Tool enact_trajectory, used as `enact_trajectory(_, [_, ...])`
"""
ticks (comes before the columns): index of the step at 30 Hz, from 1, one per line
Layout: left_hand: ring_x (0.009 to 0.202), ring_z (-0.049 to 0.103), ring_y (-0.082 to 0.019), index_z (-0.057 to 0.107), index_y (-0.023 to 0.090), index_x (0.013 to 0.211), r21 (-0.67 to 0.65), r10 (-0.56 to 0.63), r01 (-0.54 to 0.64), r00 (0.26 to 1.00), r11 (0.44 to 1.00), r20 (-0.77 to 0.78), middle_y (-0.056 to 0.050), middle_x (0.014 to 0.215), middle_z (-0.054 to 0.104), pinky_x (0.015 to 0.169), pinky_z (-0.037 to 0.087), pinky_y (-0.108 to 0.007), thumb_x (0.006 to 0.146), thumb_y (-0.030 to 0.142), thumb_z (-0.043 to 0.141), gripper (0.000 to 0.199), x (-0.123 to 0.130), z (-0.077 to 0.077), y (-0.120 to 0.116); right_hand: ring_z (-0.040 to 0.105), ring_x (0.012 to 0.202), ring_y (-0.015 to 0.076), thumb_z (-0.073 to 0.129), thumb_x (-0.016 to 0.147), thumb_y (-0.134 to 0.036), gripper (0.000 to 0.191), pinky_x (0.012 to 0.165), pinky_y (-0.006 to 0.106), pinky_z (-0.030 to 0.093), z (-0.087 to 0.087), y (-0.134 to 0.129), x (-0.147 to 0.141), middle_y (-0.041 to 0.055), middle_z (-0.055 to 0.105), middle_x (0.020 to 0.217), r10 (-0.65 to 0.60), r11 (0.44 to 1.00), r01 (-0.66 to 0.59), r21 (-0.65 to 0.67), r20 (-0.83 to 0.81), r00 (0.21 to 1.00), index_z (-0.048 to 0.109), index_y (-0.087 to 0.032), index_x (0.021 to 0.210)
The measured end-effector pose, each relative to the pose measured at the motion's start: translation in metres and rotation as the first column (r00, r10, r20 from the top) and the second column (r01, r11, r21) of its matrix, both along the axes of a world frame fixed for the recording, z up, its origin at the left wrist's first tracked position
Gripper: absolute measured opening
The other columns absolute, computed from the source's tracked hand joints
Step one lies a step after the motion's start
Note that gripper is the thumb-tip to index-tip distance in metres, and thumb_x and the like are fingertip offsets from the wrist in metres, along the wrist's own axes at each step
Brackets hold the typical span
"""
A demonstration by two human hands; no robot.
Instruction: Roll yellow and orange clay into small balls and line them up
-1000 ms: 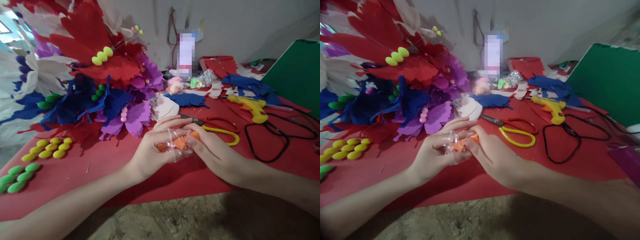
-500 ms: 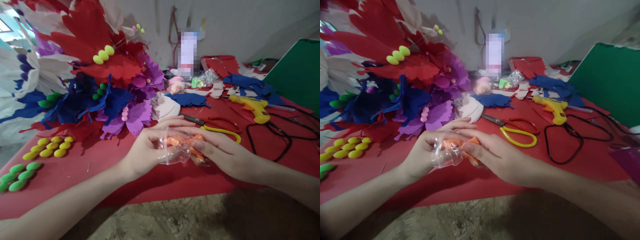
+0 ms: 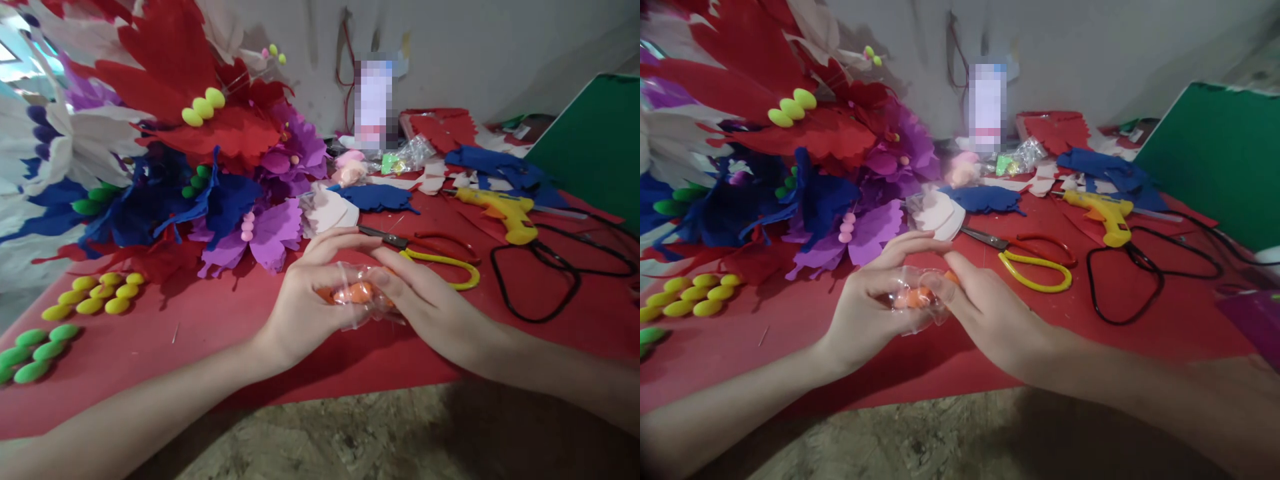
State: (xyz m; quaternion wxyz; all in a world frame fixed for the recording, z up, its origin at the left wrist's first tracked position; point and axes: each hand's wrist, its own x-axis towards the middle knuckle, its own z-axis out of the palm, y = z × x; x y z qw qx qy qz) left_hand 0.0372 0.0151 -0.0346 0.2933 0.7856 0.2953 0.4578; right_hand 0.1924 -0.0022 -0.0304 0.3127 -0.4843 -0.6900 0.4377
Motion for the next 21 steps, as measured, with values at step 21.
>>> enact_trajectory(21, [0.075,0.062,-0.016,0.062,0.020,0.083,-0.393,0.190,-0.159,0.981,0.906,0.041,-0.002,0.080,0.066,0.067,0.052,-0.025,0.079,0.038,0.052,0.020,-0.050,-0.009,-0.001,0.036,0.039,0.0040,0.056,0.077,-0.035,0.017,0.036,0.016,0.030,0.011,0.039,0.022,-0.0039,0.045,0.051,-0.355,0.934,0.311,-0.174,-0.360,0.863,0.065,-0.021,0.080])
